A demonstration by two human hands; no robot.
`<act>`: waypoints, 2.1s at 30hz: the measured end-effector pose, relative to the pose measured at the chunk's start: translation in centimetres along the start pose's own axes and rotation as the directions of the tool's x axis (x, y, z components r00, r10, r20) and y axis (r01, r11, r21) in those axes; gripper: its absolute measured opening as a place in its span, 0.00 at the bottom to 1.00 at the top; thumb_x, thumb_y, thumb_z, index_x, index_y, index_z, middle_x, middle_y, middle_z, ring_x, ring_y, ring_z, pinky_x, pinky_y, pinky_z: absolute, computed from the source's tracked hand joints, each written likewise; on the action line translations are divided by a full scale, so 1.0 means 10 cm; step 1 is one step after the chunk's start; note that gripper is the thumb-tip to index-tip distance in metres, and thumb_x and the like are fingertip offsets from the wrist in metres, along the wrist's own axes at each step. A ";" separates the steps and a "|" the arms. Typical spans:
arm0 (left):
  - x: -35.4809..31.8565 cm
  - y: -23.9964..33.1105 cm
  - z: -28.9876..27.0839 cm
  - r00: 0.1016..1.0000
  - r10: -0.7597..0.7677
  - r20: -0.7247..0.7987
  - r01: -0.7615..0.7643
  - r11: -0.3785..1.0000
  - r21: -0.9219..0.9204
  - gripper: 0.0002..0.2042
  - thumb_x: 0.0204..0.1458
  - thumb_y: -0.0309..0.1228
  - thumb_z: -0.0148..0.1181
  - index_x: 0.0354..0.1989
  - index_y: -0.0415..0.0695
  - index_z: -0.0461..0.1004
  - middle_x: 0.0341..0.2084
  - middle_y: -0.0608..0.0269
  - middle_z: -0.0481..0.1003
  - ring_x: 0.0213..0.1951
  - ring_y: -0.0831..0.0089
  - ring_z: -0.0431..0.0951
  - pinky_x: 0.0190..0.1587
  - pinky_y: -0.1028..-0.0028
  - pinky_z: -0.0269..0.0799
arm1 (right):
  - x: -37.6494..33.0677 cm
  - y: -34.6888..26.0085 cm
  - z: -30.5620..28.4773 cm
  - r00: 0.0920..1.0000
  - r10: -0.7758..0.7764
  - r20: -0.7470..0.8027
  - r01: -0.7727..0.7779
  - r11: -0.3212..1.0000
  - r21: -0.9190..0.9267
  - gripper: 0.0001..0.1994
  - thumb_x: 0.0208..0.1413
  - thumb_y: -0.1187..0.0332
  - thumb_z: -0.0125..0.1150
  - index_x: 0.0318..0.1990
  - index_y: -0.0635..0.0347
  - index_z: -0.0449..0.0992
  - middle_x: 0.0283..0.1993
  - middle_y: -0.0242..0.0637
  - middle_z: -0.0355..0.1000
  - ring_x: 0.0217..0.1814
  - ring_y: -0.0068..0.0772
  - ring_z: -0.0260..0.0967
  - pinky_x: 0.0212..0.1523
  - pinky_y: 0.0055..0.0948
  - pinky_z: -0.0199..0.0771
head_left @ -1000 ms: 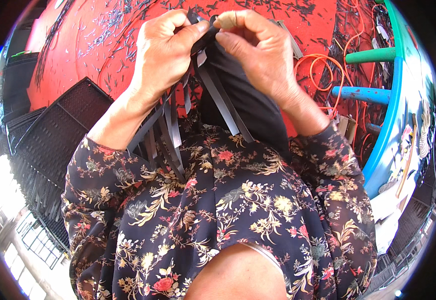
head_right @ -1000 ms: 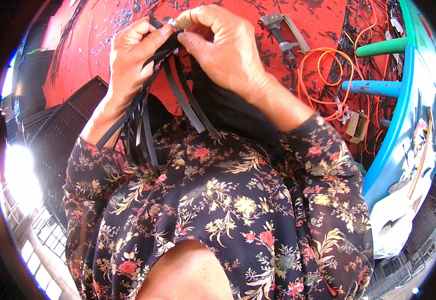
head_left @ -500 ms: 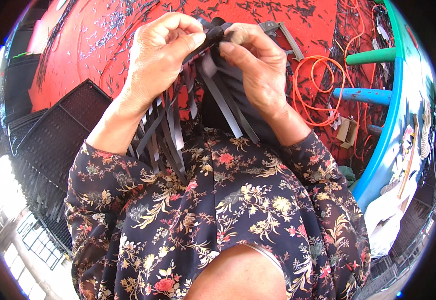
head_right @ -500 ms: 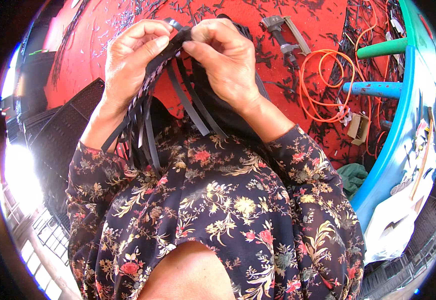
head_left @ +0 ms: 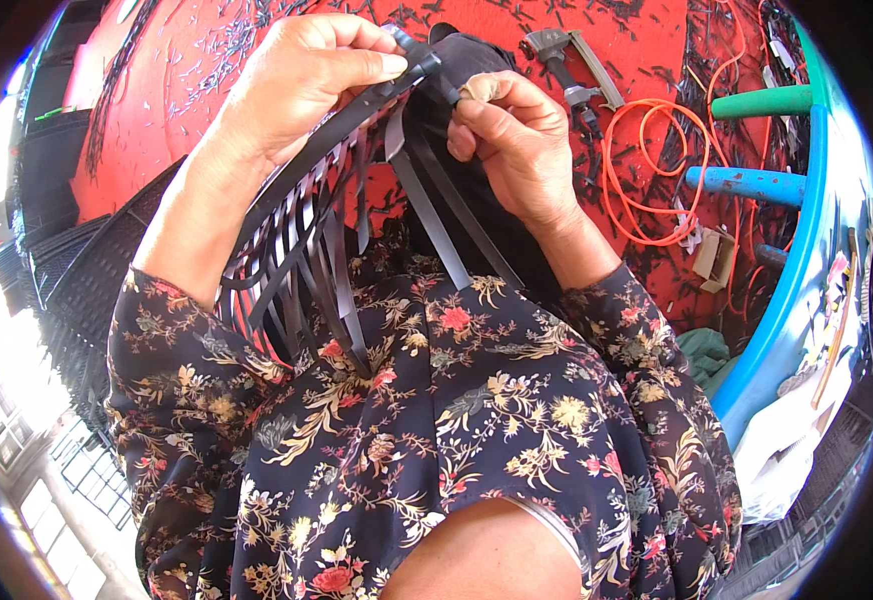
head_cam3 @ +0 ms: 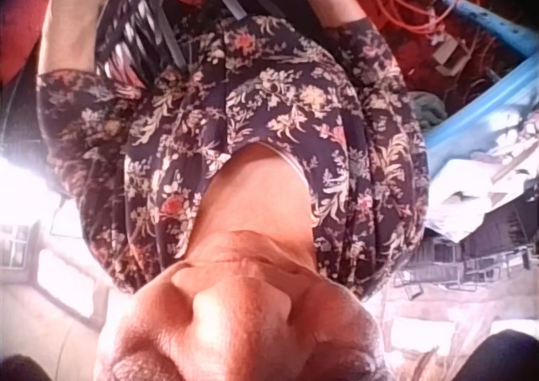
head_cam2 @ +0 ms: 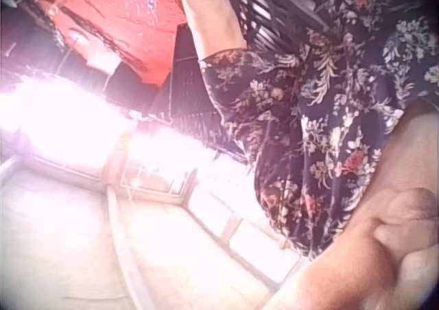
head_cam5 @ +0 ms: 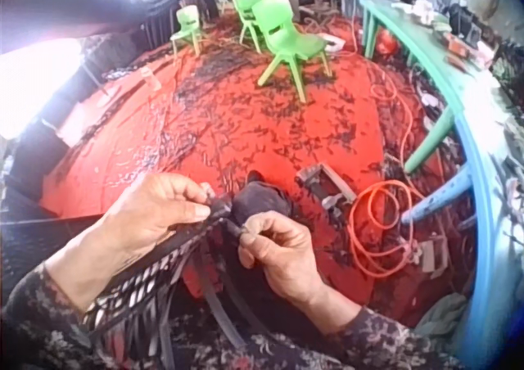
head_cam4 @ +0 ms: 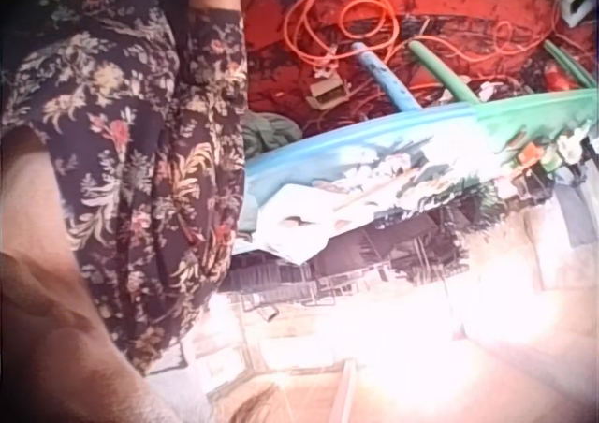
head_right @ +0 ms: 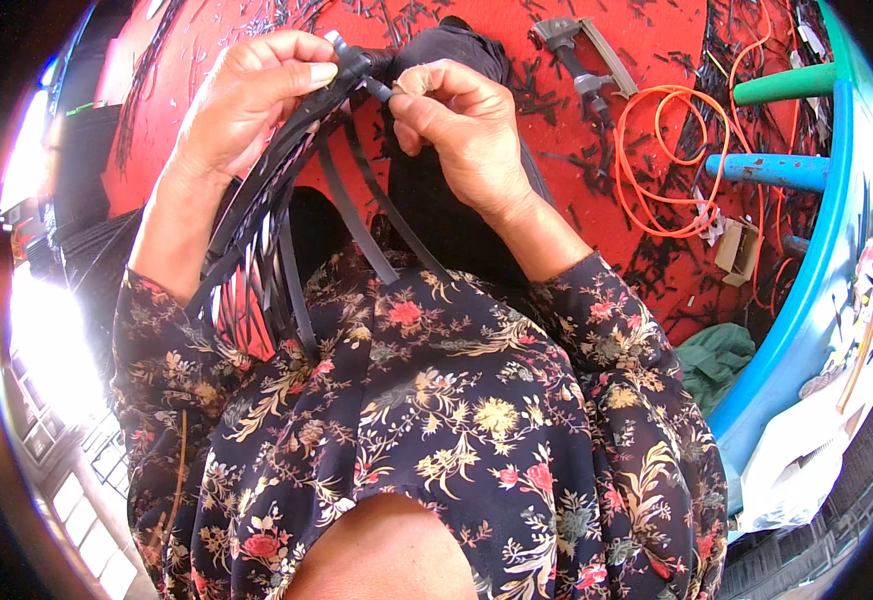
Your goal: The person weaves black plastic strips onto a metal chair frame, using a metal tool to tuck the ends into the weave and then trimming excess material.
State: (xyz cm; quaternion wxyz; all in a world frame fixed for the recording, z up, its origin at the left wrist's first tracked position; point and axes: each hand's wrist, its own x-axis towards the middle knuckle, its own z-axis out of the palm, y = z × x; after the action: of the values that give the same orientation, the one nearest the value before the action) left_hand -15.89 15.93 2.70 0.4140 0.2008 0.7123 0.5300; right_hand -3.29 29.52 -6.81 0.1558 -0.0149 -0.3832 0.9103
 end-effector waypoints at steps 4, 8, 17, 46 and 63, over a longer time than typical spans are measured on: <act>-0.01 -0.04 -0.02 1.000 0.006 -0.023 -0.006 1.000 -0.011 0.09 0.50 0.24 0.56 0.38 0.35 0.70 0.30 0.63 0.74 0.32 0.79 0.75 0.38 0.81 0.71 | 0.00 0.02 -0.03 0.999 -0.020 0.025 0.024 0.989 -0.147 0.03 0.50 0.80 0.55 0.26 0.63 0.71 0.23 0.25 0.65 0.21 0.13 0.60 0.22 0.14 0.61; -0.03 0.02 -0.16 1.000 0.002 0.026 -0.003 1.000 0.026 0.09 0.50 0.24 0.55 0.39 0.34 0.69 0.32 0.61 0.74 0.33 0.79 0.76 0.38 0.81 0.71 | 0.04 0.04 0.12 0.999 -0.031 0.030 0.037 0.977 -0.210 0.03 0.50 0.78 0.56 0.26 0.63 0.71 0.23 0.24 0.65 0.22 0.11 0.60 0.22 0.13 0.62; -0.10 0.01 -0.16 0.998 0.056 -0.031 -0.058 0.996 -0.062 0.08 0.49 0.26 0.57 0.36 0.35 0.72 0.26 0.65 0.74 0.26 0.83 0.74 0.31 0.86 0.70 | 0.08 0.05 0.22 1.000 -0.020 0.015 0.022 0.977 -0.212 0.03 0.50 0.78 0.57 0.27 0.62 0.72 0.22 0.24 0.66 0.22 0.12 0.61 0.23 0.13 0.63; -0.14 0.01 -0.13 1.000 0.014 0.006 -0.013 0.991 -0.134 0.09 0.50 0.27 0.56 0.36 0.34 0.71 0.25 0.66 0.73 0.25 0.83 0.73 0.28 0.86 0.69 | 0.11 0.13 0.17 0.998 -0.056 0.027 0.060 0.973 -0.224 0.02 0.50 0.77 0.58 0.28 0.62 0.73 0.23 0.24 0.67 0.22 0.12 0.62 0.24 0.13 0.64; -0.14 -0.01 -0.20 0.999 -0.013 0.042 0.018 0.993 -0.117 0.08 0.50 0.29 0.55 0.34 0.37 0.71 0.23 0.69 0.72 0.23 0.86 0.71 0.23 0.86 0.65 | 0.16 0.16 0.25 0.996 -0.083 0.035 0.089 0.967 -0.240 0.01 0.52 0.76 0.58 0.30 0.63 0.73 0.23 0.24 0.67 0.22 0.12 0.61 0.23 0.14 0.64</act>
State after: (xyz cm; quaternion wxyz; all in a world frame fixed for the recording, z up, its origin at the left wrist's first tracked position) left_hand -16.68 13.73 3.35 0.4437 0.1813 0.6729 0.5635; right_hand -5.59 27.21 -6.00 0.1875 -0.0059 -0.4931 0.8495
